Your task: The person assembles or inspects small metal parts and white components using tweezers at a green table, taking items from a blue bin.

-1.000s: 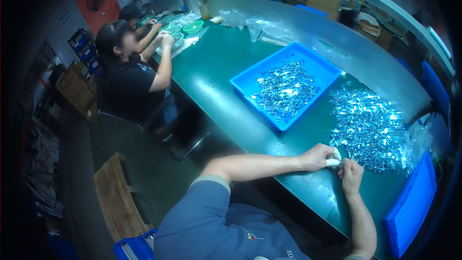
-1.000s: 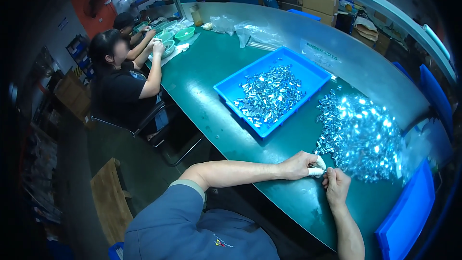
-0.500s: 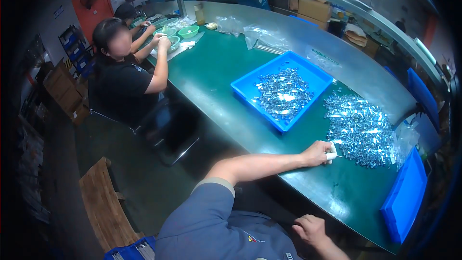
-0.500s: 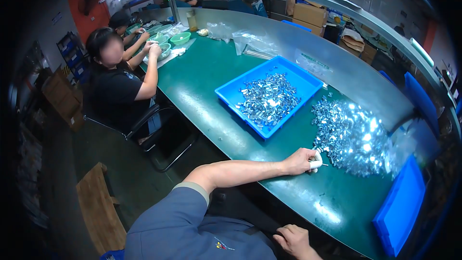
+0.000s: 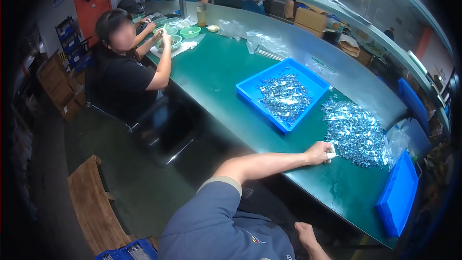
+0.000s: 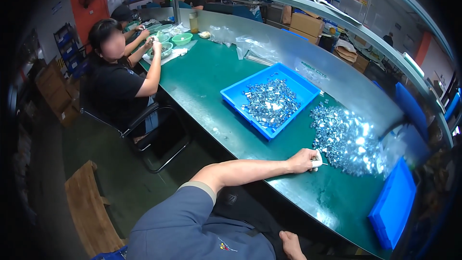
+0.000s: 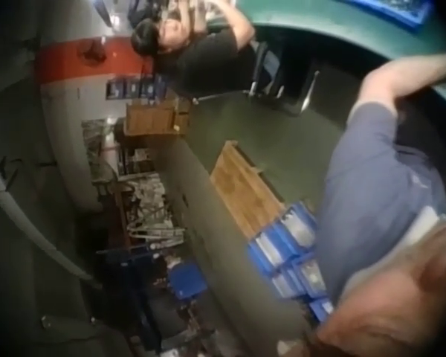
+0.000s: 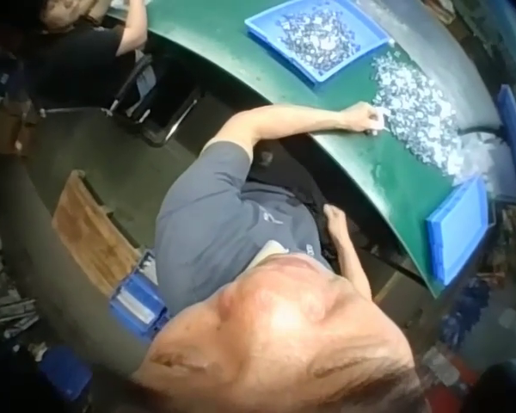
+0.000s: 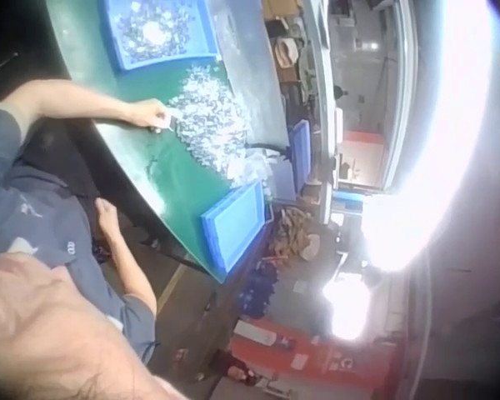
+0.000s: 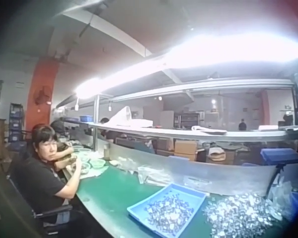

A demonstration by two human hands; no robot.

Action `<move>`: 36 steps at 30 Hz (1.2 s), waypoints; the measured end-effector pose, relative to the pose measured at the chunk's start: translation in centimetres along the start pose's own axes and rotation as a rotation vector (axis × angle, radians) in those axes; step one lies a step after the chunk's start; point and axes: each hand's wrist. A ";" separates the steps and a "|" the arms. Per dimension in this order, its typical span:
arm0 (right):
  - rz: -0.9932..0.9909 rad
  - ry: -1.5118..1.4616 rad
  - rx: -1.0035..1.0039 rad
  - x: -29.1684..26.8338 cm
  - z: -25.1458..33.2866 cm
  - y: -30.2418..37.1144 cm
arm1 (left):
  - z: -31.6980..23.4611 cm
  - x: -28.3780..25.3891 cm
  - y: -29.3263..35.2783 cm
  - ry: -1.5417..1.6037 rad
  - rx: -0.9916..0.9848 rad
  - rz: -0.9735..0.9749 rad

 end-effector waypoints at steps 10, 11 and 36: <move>0.084 -0.333 0.152 1.5 3.8 4.0 | 0.1 -0.3 0.1 -0.021 0.004 -0.015; 0.035 -0.252 -0.019 2.1 5.2 2.0 | 0.2 -0.5 0.2 -0.012 -0.002 -0.020; 0.109 -0.059 -0.167 12.2 11.1 -16.1 | -0.9 -0.6 0.6 0.012 -0.040 -0.034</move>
Point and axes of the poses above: each hand's wrist, its own y-axis away from the middle knuckle, its own x-axis out of the palm, z = x × y, and after that the axes turned 6 degrees about -y, right-handed
